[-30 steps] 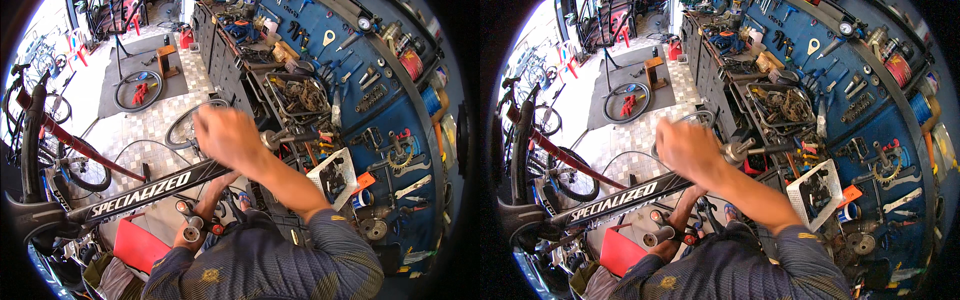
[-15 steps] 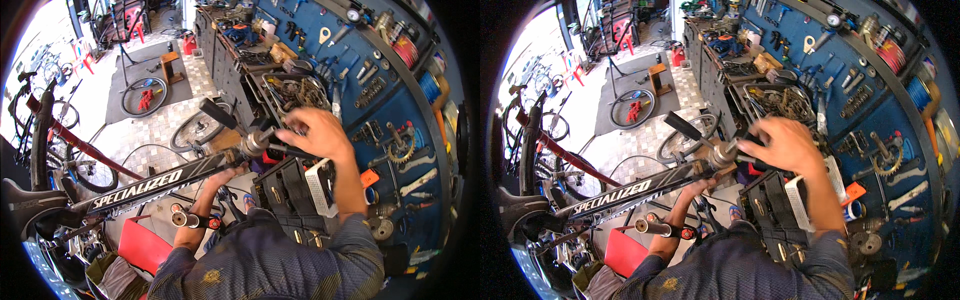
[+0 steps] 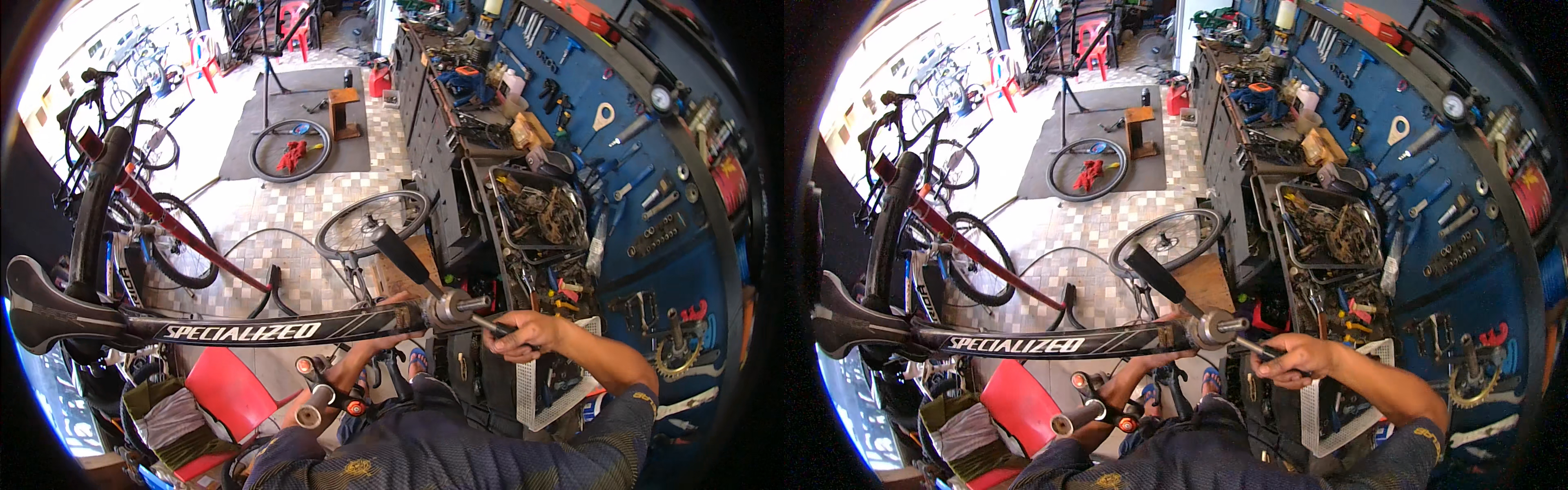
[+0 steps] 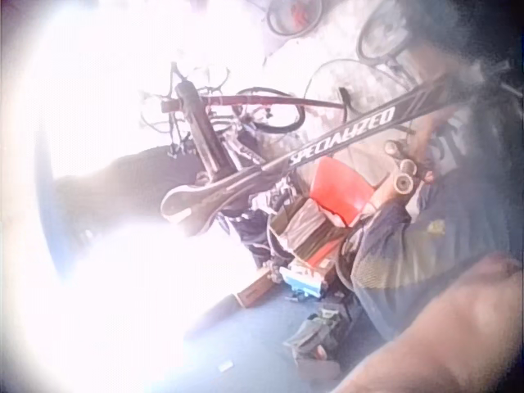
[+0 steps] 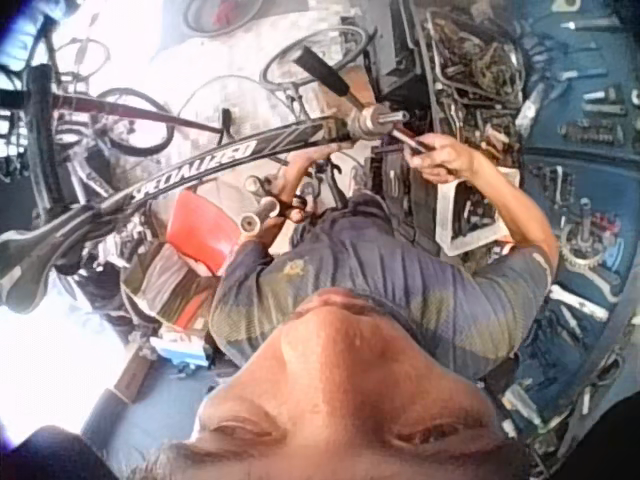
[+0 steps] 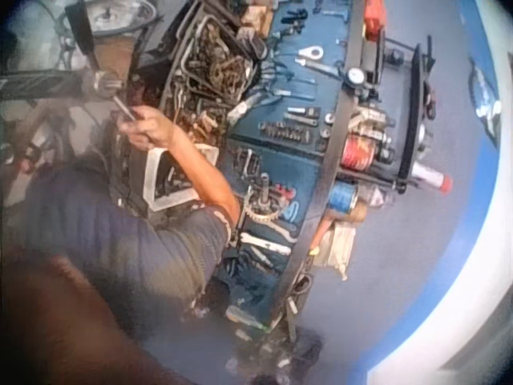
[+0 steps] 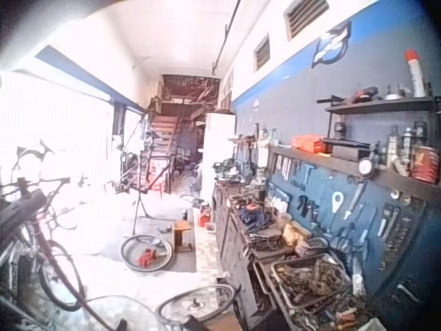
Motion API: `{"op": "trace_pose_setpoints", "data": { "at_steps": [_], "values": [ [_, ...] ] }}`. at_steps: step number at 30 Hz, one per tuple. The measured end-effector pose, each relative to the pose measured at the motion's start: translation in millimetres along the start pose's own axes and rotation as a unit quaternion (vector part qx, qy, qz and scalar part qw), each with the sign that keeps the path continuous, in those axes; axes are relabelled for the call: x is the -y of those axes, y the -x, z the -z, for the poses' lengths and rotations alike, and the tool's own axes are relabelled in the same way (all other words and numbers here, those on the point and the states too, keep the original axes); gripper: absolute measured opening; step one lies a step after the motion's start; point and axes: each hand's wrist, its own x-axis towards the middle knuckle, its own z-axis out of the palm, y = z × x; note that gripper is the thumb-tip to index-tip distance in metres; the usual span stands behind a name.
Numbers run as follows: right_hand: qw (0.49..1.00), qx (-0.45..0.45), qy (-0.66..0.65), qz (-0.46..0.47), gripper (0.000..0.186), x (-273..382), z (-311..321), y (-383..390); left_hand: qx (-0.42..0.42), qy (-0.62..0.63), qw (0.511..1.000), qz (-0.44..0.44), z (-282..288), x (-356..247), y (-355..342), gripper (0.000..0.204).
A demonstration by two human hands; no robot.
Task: The person uses a headset removal tool to press out the headset cups from a bicycle frame mounted on a repair stand. They repeatedly position the tool, apply pressure, and remove the cups from the head tube.
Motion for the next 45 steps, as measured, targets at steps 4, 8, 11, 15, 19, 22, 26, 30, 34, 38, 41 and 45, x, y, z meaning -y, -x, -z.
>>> {"op": "trace_pose_setpoints", "data": {
  "at_steps": [4,8,11,15,19,22,26,30,34,38,41,45],
  "values": [
    [0.993,-0.062,-0.091,0.034,0.013,-14.6,-32.4,-3.5,0.013,0.023,1.000,-0.002,1.8,-5.1,1.1,0.075],
    [0.917,-0.057,-0.339,0.204,0.018,-37.6,-115.5,-45.7,0.033,0.054,0.998,-0.009,-1.3,-8.5,-10.7,0.059],
    [0.835,-0.117,-0.454,0.288,0.016,-35.7,-172.2,-95.3,0.066,0.047,0.997,-0.014,-0.2,-10.2,-15.4,0.053],
    [0.800,-0.009,-0.474,0.367,0.019,0.8,-199.1,-150.8,0.079,0.036,0.996,-0.012,11.3,-6.9,0.9,0.051],
    [0.803,0.037,-0.461,0.376,0.027,18.5,-200.9,-173.6,0.115,0.040,0.992,-0.043,33.0,9.8,28.2,0.046],
    [0.871,0.010,-0.403,0.281,0.035,7.9,-189.4,-162.2,0.112,0.054,0.990,-0.065,37.9,20.9,34.2,0.044],
    [0.981,0.017,-0.050,0.189,0.039,-4.6,-159.9,-115.2,0.090,0.043,0.989,-0.105,37.4,22.5,24.7,0.041],
    [0.449,-0.316,0.724,0.417,0.026,28.1,-102.8,-25.0,0.102,-0.115,0.983,-0.098,39.0,25.6,15.1,0.040],
    [0.193,-0.405,0.815,0.368,0.028,102.5,-24.7,-11.3,0.069,-0.159,0.984,0.036,25.2,31.8,7.0,0.041],
    [0.268,-0.278,0.863,0.325,0.025,138.4,16.1,-40.1,-0.084,-0.155,0.984,-0.012,7.3,17.9,-2.8,0.055],
    [0.315,-0.266,0.867,0.279,0.022,142.9,25.7,-56.8,-0.207,-0.179,0.953,-0.133,-8.2,-1.7,-10.6,0.076],
    [0.333,-0.378,0.828,0.248,0.017,128.3,27.3,-60.8,-0.199,0.032,0.977,-0.063,-23.2,-13.1,-15.6,0.060]
  ]
}}
